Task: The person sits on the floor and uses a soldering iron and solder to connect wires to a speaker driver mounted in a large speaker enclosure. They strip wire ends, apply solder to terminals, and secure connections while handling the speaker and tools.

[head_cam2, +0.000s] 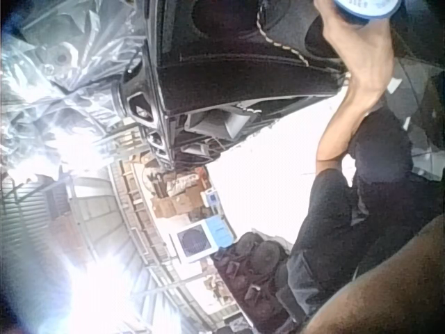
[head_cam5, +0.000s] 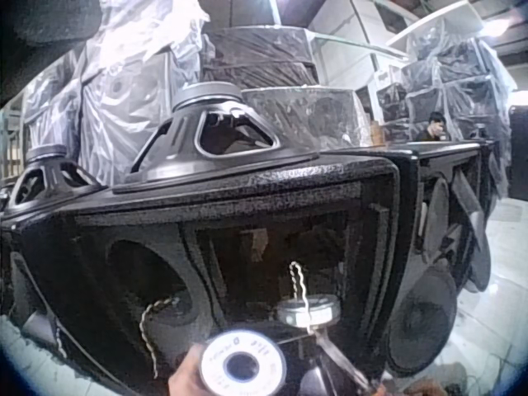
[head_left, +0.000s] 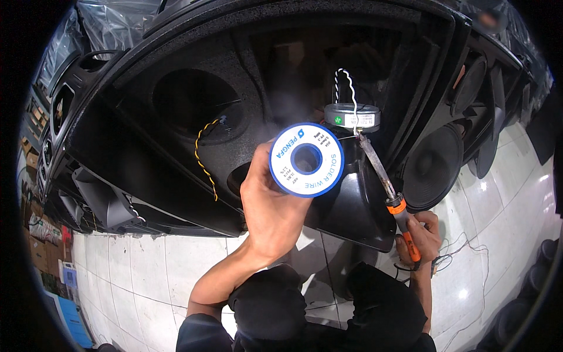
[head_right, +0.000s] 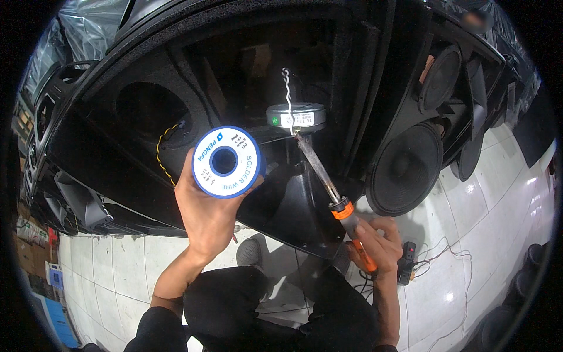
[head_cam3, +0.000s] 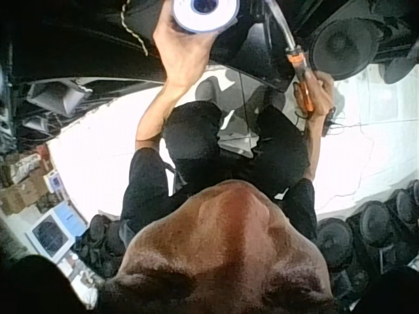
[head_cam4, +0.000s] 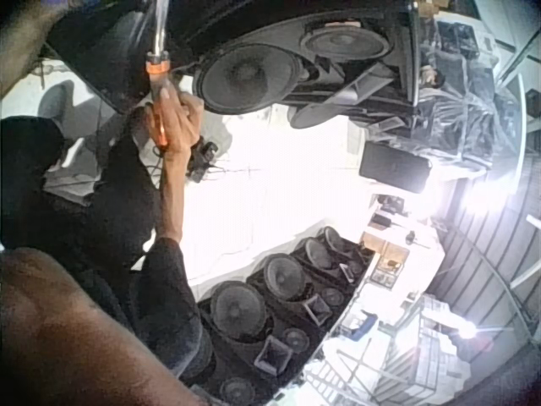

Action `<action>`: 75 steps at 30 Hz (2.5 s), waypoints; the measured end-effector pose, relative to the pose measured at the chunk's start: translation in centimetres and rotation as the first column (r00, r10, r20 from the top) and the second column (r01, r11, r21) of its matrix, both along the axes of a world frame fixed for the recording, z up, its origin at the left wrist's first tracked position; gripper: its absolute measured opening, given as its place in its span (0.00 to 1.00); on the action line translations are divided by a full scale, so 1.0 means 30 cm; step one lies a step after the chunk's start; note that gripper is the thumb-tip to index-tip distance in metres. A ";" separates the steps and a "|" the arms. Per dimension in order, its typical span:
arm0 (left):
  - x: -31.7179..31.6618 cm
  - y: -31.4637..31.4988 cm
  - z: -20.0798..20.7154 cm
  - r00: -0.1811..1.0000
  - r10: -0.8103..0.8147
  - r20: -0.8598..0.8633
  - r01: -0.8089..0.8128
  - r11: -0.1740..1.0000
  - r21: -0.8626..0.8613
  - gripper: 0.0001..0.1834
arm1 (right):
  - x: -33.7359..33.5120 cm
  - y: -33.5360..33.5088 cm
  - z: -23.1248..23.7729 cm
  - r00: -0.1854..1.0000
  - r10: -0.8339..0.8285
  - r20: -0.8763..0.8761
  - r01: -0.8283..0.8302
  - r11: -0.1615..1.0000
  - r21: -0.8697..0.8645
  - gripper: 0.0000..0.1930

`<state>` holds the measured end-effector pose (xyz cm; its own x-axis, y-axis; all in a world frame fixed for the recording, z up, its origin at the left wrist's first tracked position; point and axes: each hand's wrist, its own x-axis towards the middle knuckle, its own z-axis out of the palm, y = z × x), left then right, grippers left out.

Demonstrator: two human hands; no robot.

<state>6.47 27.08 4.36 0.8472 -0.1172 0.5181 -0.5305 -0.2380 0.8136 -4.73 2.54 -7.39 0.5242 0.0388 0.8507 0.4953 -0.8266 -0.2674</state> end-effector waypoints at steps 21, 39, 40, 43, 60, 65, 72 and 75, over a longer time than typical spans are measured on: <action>0.002 0.009 -0.018 0.999 0.032 0.032 -0.032 0.999 0.022 0.30 | 0.002 -0.009 -0.010 1.000 0.008 -0.002 -0.008 1.000 -0.003 0.22; 0.014 0.008 -0.038 0.998 0.053 0.035 -0.052 0.998 -0.044 0.32 | 0.007 -0.008 -0.009 1.000 0.010 0.008 -0.010 1.000 -0.024 0.23; 0.018 0.006 -0.038 0.997 0.073 0.026 -0.072 0.995 -0.067 0.33 | 0.007 -0.007 -0.009 1.000 0.008 0.010 -0.008 1.000 -0.025 0.23; 0.003 0.012 -0.029 0.999 0.011 0.047 -0.011 1.000 -0.009 0.30 | 0.008 -0.008 -0.010 1.000 0.010 0.009 -0.010 1.000 -0.022 0.24; 0.007 0.020 -0.038 0.995 0.040 0.093 -0.042 0.999 0.018 0.28 | 0.010 -0.009 -0.018 0.999 0.029 -0.012 -0.029 0.999 0.029 0.24; 0.005 0.025 -0.039 0.996 0.040 0.080 -0.041 0.999 0.015 0.27 | 0.005 -0.013 -0.019 0.999 0.005 -0.036 -0.005 1.000 0.000 0.25; 0.005 0.027 -0.037 0.996 0.047 0.079 -0.049 0.999 0.024 0.28 | 0.010 -0.008 -0.010 0.999 0.022 -0.031 -0.021 1.000 0.016 0.25; 0.005 0.029 -0.036 0.996 0.051 0.074 -0.053 0.998 0.025 0.28 | 0.010 -0.009 -0.010 0.999 0.020 -0.032 -0.020 1.000 0.009 0.25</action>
